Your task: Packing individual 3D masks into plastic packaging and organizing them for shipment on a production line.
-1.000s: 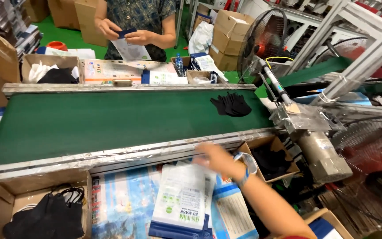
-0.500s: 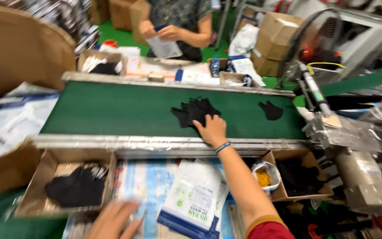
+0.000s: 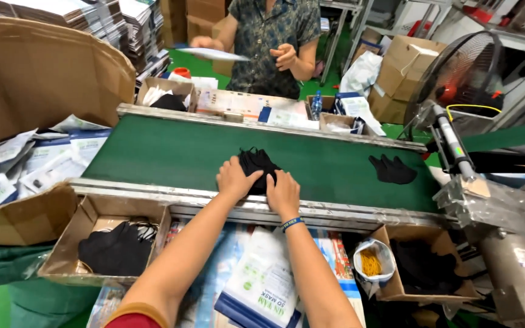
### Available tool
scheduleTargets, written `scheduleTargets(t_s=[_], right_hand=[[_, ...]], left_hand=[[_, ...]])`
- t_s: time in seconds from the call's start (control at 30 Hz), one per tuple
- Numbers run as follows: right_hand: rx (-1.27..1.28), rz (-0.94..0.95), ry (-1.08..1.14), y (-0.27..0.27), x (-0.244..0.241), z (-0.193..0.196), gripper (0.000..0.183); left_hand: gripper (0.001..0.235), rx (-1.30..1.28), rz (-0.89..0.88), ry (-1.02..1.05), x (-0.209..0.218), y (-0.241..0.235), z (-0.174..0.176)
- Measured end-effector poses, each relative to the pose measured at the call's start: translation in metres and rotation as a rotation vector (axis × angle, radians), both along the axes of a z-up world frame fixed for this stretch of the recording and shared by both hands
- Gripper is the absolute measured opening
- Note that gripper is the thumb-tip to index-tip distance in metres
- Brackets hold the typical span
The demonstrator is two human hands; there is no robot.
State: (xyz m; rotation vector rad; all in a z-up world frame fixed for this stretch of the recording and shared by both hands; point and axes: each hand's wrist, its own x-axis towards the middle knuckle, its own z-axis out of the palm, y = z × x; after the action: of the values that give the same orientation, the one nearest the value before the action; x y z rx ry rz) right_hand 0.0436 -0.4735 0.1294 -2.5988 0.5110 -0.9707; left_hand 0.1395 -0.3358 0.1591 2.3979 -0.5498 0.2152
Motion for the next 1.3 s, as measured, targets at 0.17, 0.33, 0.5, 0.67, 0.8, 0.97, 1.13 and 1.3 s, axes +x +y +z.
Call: scheduleTargets(t_s=[0.17,0.33,0.5,0.67,0.8,0.97,1.13,1.3], right_hand=[[0.268,0.045,-0.041,-0.009,-0.032,0.012,0.039],[1.146,0.785,0.158,0.038,-0.16,0.066,0.048],[0.857,0.863,0.363,0.15,-0.243,0.086,0.052],[0.535,0.897,0.429,0.212,-0.238,0.016,0.062],[0.536,0.738,0.496,0.23,-0.228,0.003,0.067],[0.504,0.745,0.334,0.235,-0.236,-0.023,0.041],[0.678,0.686,0.432,0.209,-0.259,-0.079,0.029],[1.236,0.786,0.268,0.238,-0.296,-0.019,0.035]], left_hand=[[0.079,-0.404,-0.211,0.224,-0.034,0.012,0.007],[0.072,-0.545,-0.642,0.128,-0.147,0.135,0.041],[0.085,-0.338,-0.578,0.247,-0.237,0.258,0.047],[0.091,-0.23,-0.521,0.148,-0.252,0.308,-0.057],[0.087,-0.326,-0.525,0.102,-0.246,0.311,-0.051],[0.089,-0.364,-0.576,-0.028,-0.25,0.31,-0.074],[0.056,-0.389,-0.467,0.629,-0.267,0.313,-0.063],[0.063,-0.916,-0.707,0.74,-0.303,0.322,-0.034]])
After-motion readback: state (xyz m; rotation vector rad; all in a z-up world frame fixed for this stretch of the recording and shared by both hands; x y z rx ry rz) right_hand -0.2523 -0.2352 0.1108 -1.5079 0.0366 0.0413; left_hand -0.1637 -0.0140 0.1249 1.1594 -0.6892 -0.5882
